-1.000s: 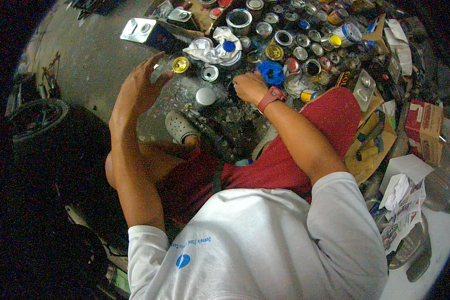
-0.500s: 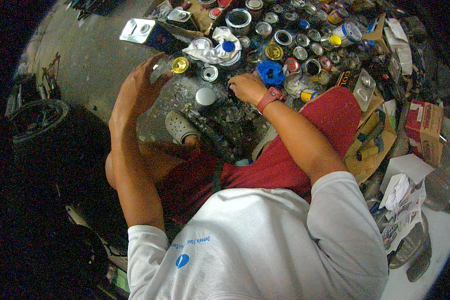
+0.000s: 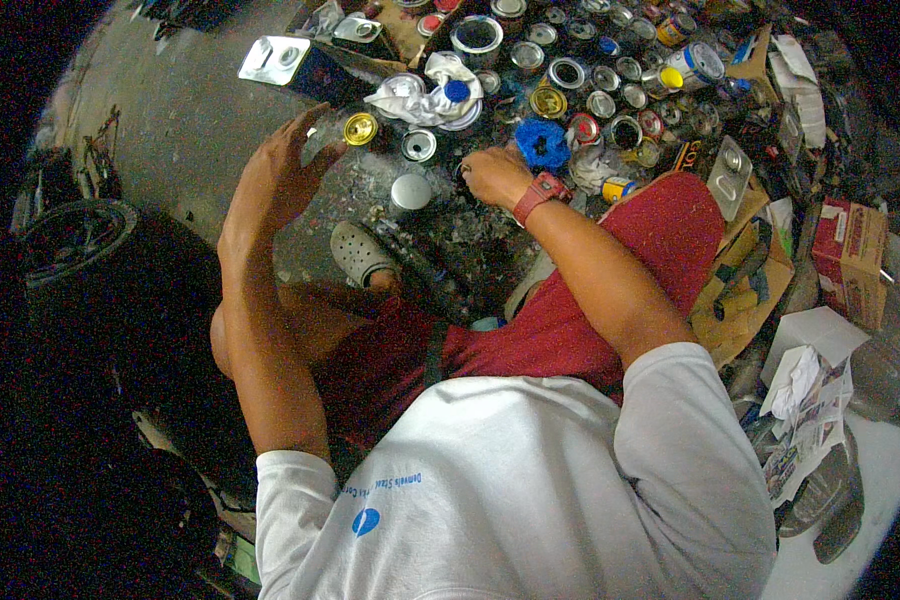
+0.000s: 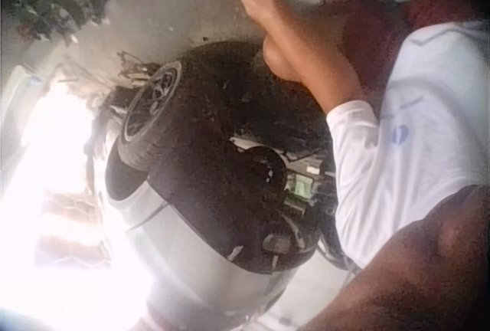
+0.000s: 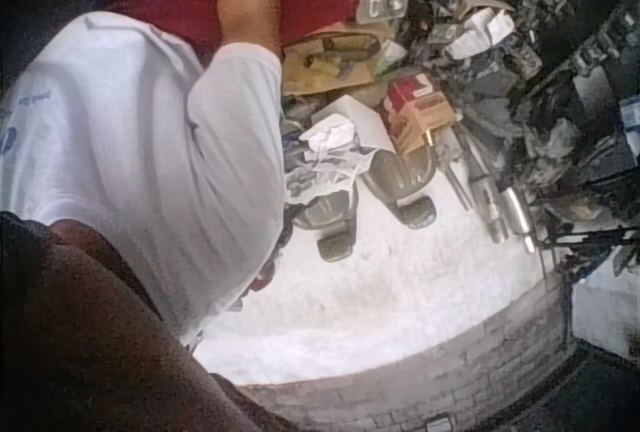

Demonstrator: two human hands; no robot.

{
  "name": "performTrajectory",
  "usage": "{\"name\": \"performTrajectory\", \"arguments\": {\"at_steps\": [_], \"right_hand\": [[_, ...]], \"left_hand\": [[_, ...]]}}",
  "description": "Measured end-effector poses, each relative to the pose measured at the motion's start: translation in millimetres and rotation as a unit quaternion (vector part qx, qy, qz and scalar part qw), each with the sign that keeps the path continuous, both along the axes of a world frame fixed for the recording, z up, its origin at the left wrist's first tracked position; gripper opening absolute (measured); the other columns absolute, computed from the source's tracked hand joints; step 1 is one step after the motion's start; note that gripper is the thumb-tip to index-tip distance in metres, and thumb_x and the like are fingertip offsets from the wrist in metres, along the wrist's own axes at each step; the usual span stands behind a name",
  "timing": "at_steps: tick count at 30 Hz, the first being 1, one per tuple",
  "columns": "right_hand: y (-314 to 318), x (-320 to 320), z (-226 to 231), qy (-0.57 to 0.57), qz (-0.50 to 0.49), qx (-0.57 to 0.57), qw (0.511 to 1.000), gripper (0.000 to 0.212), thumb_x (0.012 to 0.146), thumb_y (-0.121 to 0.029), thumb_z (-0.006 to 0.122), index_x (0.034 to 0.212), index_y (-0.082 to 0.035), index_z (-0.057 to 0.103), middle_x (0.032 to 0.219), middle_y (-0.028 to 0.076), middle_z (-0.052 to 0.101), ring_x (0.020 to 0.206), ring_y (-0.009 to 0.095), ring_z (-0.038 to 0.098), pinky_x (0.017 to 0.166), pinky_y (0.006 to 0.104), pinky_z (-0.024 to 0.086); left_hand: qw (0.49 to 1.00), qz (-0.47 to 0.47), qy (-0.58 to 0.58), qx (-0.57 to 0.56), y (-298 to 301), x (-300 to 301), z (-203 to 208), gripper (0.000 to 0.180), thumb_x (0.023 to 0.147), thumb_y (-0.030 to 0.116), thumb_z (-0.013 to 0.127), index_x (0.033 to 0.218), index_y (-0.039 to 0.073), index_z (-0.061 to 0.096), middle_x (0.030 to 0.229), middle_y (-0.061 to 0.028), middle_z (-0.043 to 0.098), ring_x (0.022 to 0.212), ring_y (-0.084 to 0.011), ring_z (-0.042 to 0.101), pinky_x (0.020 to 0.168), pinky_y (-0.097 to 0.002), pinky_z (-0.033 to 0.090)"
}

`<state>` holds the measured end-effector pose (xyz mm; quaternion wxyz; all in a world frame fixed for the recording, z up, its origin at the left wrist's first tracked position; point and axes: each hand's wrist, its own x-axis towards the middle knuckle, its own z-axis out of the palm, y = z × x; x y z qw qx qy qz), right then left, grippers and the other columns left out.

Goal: The person sits on the floor mixing paint from multiple cans using a cloth and a stirrer, then pours the mixture into a spray gun. They connect the spray gun to an air hose and spray paint onto a car door.

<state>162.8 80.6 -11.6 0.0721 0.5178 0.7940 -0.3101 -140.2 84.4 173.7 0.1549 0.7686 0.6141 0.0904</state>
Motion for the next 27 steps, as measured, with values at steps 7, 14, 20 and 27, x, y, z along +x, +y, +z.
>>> {"name": "performTrajectory", "arguments": {"at_steps": [7,14,20,27], "right_hand": [[-2.2,2.5,-8.5,0.081,-0.028,0.034,0.996,0.032,0.102,-0.032,0.062,0.122,-0.014,0.08,0.119,0.017,0.079,0.115,0.04,0.072,0.104,0.0566,0.049],[-1.5,2.0,-6.8,0.016,-0.017,0.048,0.999,0.032,0.103,-0.032,0.061,0.122,-0.015,0.08,0.118,0.018,0.079,0.114,0.04,0.072,0.104,0.0556,0.05],[-1.5,0.6,-4.1,0.034,0.005,0.023,0.999,0.032,0.103,-0.031,0.06,0.121,-0.014,0.08,0.117,0.017,0.079,0.113,0.04,0.073,0.102,0.0572,0.049],[-1.3,1.0,-4.8,0.068,-0.028,0.038,0.997,0.032,0.102,-0.032,0.062,0.121,-0.015,0.081,0.116,0.018,0.079,0.113,0.039,0.073,0.102,0.0557,0.05]], "left_hand": [[1.0,0.008,0.005,-0.004,-0.2,-1.5,-0.5,0.056,0.102,0.039,0.073,0.148,0.01,0.063,0.142,-0.0229,0.069,0.13,-0.0431,0.066,0.109,-0.0502,0.054],[1.0,0.002,0.004,0.002,-0.4,-2.1,-2.0,0.055,0.102,0.039,0.073,0.148,0.011,0.063,0.142,-0.0225,0.069,0.13,-0.0425,0.066,0.11,-0.05,0.054],[1.0,0.002,0.004,0.004,-0.9,-1.1,-0.8,0.055,0.102,0.039,0.073,0.148,0.01,0.063,0.142,-0.0228,0.069,0.13,-0.0424,0.066,0.11,-0.0498,0.054],[1.0,0.001,0.01,0.004,0.2,-2.5,-2.8,0.056,0.102,0.039,0.073,0.149,0.01,0.062,0.142,-0.023,0.069,0.131,-0.0431,0.066,0.11,-0.0499,0.053]]}}
